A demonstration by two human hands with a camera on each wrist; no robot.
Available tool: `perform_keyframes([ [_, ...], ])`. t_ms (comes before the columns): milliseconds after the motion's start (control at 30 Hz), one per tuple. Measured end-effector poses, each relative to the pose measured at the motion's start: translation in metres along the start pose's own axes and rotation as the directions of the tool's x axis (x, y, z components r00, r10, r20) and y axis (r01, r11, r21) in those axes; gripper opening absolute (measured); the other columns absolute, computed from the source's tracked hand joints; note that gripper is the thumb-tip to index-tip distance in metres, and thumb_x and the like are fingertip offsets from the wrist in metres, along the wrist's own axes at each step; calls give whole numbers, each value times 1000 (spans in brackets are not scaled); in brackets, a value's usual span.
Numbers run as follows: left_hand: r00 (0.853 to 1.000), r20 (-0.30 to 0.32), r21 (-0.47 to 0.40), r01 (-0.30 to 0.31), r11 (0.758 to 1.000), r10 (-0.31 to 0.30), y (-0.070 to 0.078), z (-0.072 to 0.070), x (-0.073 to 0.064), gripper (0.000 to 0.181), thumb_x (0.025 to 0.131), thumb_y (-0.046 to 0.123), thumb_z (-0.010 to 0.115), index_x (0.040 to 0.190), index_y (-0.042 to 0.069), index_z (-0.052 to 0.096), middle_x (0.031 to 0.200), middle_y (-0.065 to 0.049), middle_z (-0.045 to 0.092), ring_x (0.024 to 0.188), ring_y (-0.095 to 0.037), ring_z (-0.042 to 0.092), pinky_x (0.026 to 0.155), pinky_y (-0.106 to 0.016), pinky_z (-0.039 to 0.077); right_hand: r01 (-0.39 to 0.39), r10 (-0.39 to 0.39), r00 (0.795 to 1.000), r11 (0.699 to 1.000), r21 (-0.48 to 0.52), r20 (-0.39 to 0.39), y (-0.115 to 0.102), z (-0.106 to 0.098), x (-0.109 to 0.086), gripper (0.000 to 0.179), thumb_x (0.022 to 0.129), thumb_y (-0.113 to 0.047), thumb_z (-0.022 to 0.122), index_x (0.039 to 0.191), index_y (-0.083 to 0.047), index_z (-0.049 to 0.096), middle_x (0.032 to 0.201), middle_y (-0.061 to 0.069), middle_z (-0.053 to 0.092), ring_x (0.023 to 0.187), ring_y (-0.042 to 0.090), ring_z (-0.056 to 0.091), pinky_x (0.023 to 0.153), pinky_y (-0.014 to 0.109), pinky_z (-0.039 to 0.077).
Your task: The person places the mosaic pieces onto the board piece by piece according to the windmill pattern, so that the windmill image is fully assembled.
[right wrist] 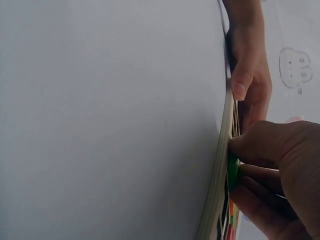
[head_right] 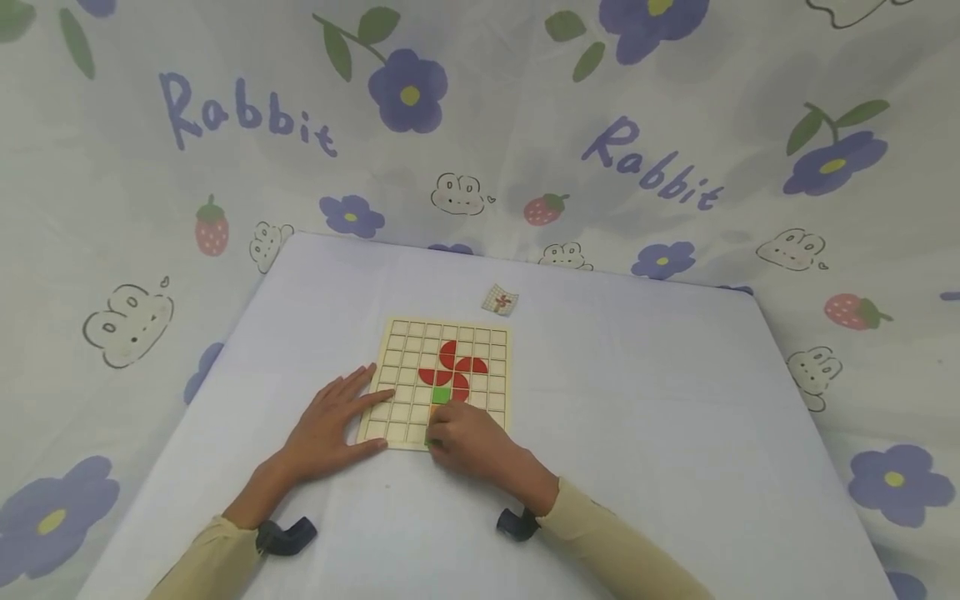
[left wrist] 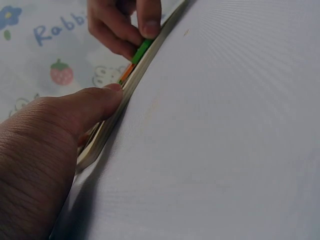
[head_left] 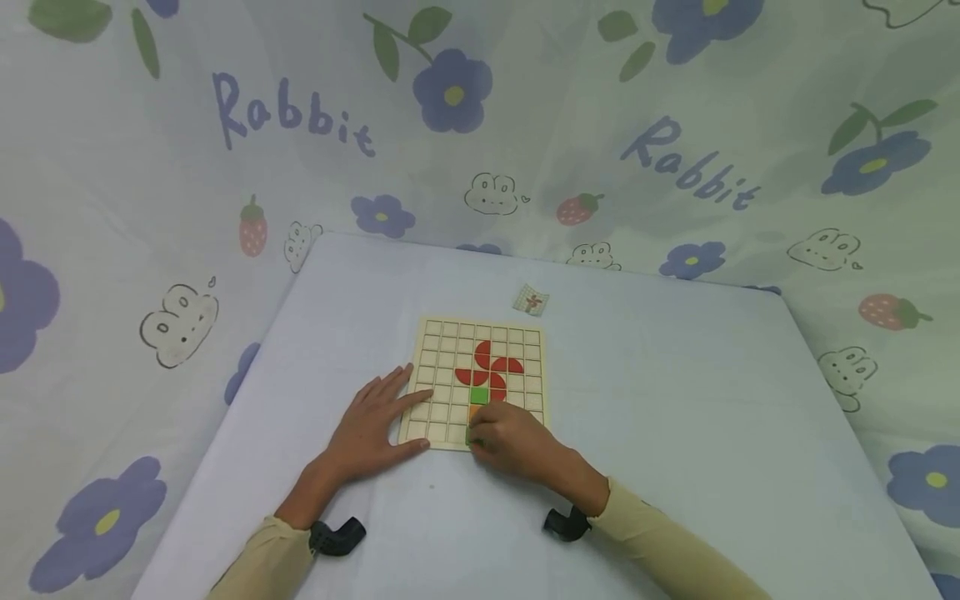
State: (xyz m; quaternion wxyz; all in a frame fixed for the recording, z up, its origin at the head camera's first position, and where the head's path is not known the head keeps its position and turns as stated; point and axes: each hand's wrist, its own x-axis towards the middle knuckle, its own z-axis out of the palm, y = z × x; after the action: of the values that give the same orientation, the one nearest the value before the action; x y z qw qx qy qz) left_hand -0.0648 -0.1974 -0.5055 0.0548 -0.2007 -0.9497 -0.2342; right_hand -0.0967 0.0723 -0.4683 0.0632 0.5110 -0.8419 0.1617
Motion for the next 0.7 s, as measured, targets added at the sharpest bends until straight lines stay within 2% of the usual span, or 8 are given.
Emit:
perform_keyframes([
  [167, 1000, 12, 13, 0, 1000, 0, -3, 0, 0, 72, 83, 63, 66, 144, 26, 52, 160, -9, 25, 147, -27, 17, 116, -49, 15, -49, 48, 998, 998, 28, 32, -3, -4, 3, 9, 81, -13, 82, 89, -13, 79, 93, -5, 66, 86, 9, 60, 80, 20, 51],
  [333, 1000, 18, 19, 0, 1000, 0, -3, 1, 0, 72, 83, 63, 66, 144, 27, 52, 160, -9, 25, 147, -26, 17, 116, -49, 15, -85, 82, 990, 996, 19, 117, -3, -8, 6, 17, 84, -15, 80, 101, -17, 78, 93, -5, 63, 83, 9, 57, 74, 18, 50],
  [433, 1000, 19, 12, -8, 1000, 8, -3, 1, 1, 72, 83, 63, 66, 144, 27, 52, 160, -9, 25, 147, -26, 18, 116, -49, 16, -115, 109, 982, 993, 28, 151, -3, -11, 5, 16, 84, -15, 80, 100, -17, 79, 91, -5, 62, 81, 7, 55, 72, 17, 48],
  [567, 1000, 21, 15, -17, 1000, 17, -2, 1, 1, 72, 83, 64, 65, 144, 27, 52, 160, -9, 24, 147, -27, 17, 116, -50, 16, -146, 137, 984, 987, 66, 117, -2, -12, 2, 10, 82, -14, 82, 91, -15, 81, 84, -7, 61, 74, 6, 52, 67, 16, 47],
  [700, 1000, 15, 23, -16, 1000, 16, -3, 2, 1, 72, 83, 64, 66, 144, 26, 53, 159, -11, 26, 146, -29, 19, 115, -52, 18, -114, 111, 993, 991, 65, 41, -1, -7, -3, 8, 80, -13, 83, 88, -13, 81, 80, -7, 63, 71, 5, 54, 66, 14, 48],
])
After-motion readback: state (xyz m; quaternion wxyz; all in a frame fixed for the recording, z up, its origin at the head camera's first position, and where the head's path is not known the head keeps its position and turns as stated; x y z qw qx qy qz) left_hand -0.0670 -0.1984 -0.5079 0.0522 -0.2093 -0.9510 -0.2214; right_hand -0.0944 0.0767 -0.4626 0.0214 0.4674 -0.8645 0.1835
